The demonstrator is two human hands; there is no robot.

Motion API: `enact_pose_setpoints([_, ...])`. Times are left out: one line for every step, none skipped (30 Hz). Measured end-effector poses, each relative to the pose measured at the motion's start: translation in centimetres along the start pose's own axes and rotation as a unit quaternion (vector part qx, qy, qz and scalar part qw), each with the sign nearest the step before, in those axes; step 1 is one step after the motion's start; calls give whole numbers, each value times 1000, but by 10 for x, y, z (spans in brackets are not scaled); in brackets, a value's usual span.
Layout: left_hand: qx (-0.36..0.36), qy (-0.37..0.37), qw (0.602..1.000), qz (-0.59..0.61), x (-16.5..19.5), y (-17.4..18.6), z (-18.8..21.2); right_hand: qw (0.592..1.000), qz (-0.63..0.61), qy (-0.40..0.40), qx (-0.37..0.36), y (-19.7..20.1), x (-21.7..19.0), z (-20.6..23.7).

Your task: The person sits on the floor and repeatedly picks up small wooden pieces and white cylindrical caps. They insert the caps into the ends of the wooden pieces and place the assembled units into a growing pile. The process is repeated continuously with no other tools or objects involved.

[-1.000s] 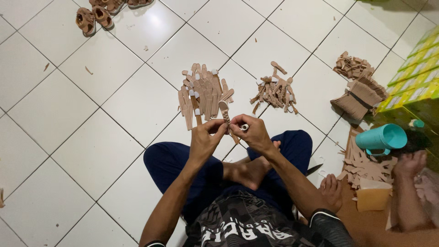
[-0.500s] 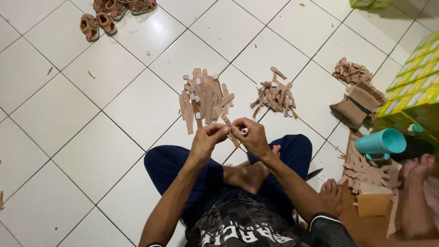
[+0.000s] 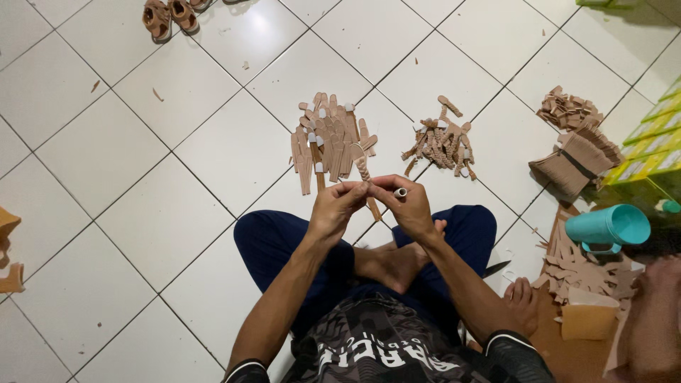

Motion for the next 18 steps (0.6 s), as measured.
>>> enact_pose_setpoints([-4, 12, 1000, 25, -3, 1, -1, 1000, -3, -4, -2, 0, 1, 0])
enact_pose_setpoints([-3, 9, 1000, 30, -2, 1, -2, 1000, -5, -7, -4, 1, 2, -1])
enact_pose_setpoints([0, 6, 999, 36, -1, 1, 0, 1000, -7, -10, -8, 1, 3, -1])
enact_pose_setpoints([1, 4, 999, 40, 1, 0, 1, 1000, -8, -19, -10, 1, 7, -2])
enact_pose_setpoints([10, -7, 1000, 13, 6, -1, 1, 1000, -9, -26, -9, 3, 10, -3])
enact_pose_setpoints([21, -20, 1000, -12, 12, -2, 4, 999, -10, -35, -11, 4, 14, -3])
enact_pose_setpoints([33, -32, 998, -36, 18, -4, 8, 998, -29, -48, -22, 4, 18, -3])
enact_pose_setpoints([41, -47, 993, -102, 25, -6, 13, 996, -49, -61, -33, 5, 22, -3])
enact_pose_setpoints([49, -62, 982, -171, 33, -9, 17, 994, -70, -72, -44, 3, 26, -4])
enact_pose_setpoints([56, -76, 967, -238, 40, -12, 21, 991, -100, -76, -47, 3, 28, -4])
enact_pose_setpoints([47, -85, 964, -248, 44, -19, 23, 987, -129, -80, -51, 2, 29, -4])
enact_pose_setpoints([38, -94, 961, -258, 47, -25, 26, 982, -157, -84, -54, 2, 30, -4])
enact_pose_setpoints([27, -103, 958, -267, 49, -32, 27, 983, -157, -83, -44, 3, 31, -5])
enact_pose_setpoints([17, -104, 959, -263, 50, -36, 27, 984, -157, -81, -34, 4, 31, -5])
enact_pose_setpoints([9, -105, 961, -257, 51, -39, 27, 984, -156, -80, -27, 4, 31, -6])
enact_pose_setpoints([3, -104, 962, -252, 50, -41, 28, 986, -147, -76, -27, 3, 30, -5])
enact_pose_setpoints([16, -107, 958, -266, 51, -39, 28, 987, -140, -72, -25, 2, 28, -4])
enact_pose_setpoints([28, -111, 953, -281, 51, -37, 28, 989, -133, -66, -23, 2, 26, -4])
Point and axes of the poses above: each hand's wrist, its own z-axis away from the middle knuckle, its own y-axis out of the back of the hand, x = y × z, the point moved 10 cm from there along -z, towards the middle knuckle, and after that the axes turned 6 degrees about x, right-handed, at the moved point
